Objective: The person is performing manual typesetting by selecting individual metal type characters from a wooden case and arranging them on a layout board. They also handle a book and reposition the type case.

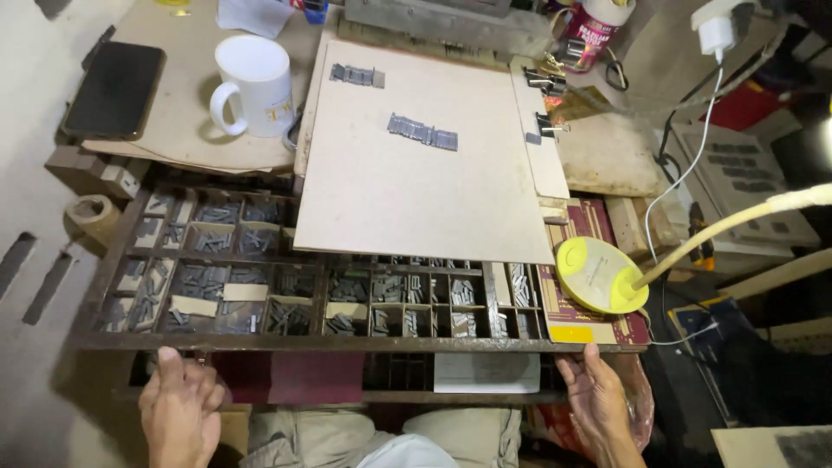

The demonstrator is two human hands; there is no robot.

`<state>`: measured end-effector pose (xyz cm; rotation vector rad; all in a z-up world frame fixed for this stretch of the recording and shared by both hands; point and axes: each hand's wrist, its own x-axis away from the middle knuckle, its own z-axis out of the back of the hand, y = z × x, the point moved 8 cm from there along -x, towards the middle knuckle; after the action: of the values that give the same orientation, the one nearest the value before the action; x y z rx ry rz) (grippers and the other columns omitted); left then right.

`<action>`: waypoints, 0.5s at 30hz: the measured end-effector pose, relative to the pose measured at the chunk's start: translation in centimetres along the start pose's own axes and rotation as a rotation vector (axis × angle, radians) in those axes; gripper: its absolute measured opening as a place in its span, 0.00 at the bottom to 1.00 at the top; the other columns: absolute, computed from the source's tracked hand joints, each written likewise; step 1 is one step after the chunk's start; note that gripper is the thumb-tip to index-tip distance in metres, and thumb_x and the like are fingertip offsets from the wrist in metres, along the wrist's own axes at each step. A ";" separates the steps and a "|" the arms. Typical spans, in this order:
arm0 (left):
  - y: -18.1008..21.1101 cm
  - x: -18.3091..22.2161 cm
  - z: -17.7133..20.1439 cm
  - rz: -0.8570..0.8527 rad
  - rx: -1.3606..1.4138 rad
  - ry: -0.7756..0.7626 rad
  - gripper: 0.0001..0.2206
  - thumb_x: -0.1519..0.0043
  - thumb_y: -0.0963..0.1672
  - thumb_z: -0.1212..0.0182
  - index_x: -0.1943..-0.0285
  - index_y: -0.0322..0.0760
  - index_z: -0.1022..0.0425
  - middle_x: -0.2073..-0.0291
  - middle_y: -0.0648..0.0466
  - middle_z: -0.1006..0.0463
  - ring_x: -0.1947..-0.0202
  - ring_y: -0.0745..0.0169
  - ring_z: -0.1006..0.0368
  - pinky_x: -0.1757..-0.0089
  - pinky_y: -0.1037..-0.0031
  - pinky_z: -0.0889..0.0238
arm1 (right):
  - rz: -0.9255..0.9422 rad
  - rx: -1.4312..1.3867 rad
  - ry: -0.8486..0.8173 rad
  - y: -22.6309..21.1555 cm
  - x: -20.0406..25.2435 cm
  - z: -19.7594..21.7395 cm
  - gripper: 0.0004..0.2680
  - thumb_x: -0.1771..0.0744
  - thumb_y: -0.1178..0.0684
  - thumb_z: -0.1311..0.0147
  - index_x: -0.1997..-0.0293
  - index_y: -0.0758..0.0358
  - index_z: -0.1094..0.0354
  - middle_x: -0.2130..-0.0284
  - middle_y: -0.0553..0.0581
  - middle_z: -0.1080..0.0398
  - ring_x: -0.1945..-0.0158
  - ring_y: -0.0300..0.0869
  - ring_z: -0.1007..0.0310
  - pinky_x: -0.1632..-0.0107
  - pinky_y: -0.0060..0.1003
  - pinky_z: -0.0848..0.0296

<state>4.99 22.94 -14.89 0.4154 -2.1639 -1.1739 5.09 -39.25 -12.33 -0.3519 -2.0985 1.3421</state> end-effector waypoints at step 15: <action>2.1 -5.4 -7.5 -0.045 -0.091 -0.025 0.21 0.23 0.51 0.56 0.72 0.49 0.41 0.82 0.65 0.50 0.84 0.74 0.50 0.81 0.83 0.61 | 0.065 -0.139 -0.211 -0.4 -8.1 -3.7 0.11 0.29 0.49 0.44 0.52 0.69 0.29 0.54 0.59 0.26 0.49 0.49 0.21 0.36 0.48 0.25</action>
<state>14.06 22.29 -12.22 0.4141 -2.1229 -1.3027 13.76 -40.98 -13.72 -0.3519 -2.3816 1.3233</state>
